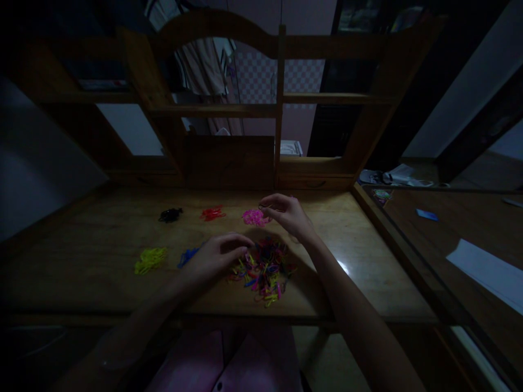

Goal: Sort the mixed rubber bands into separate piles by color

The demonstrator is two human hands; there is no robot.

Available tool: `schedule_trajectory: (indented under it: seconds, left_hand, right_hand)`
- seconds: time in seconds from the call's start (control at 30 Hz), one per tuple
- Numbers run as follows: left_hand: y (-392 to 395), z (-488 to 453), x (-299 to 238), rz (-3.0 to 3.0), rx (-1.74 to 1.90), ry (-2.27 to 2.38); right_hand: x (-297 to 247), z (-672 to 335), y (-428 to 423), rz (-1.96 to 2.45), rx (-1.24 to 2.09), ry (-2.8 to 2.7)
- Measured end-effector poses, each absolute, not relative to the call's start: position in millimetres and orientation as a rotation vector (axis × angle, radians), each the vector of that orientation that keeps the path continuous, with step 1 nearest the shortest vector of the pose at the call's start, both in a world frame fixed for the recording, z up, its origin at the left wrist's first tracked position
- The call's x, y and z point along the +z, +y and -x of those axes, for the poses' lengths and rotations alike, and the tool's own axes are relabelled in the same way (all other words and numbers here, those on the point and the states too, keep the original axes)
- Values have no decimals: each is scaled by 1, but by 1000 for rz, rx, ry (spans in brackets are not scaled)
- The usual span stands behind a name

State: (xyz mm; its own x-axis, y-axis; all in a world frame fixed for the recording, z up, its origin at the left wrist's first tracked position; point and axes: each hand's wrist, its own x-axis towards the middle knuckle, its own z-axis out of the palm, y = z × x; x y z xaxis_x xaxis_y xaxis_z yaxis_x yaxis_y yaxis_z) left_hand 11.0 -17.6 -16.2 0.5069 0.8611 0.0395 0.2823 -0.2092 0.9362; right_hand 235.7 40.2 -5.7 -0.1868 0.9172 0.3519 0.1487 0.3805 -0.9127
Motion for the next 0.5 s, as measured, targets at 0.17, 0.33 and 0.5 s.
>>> schedule_trajectory:
  seconds: [0.17, 0.33, 0.5]
  left_hand:
    - [-14, -8, -21, -1588, 748, 976]
    - [-10, -7, -24, -1312, 786, 868]
    - [-9, -5, -23, -1061, 824, 756]
  right_hand:
    - [-4, -234, 38, 1012, 946, -1638]
    - [-5, -234, 37, 1008, 1017, -1648]
    - [-2, -232, 34, 1063, 1006, -1704]
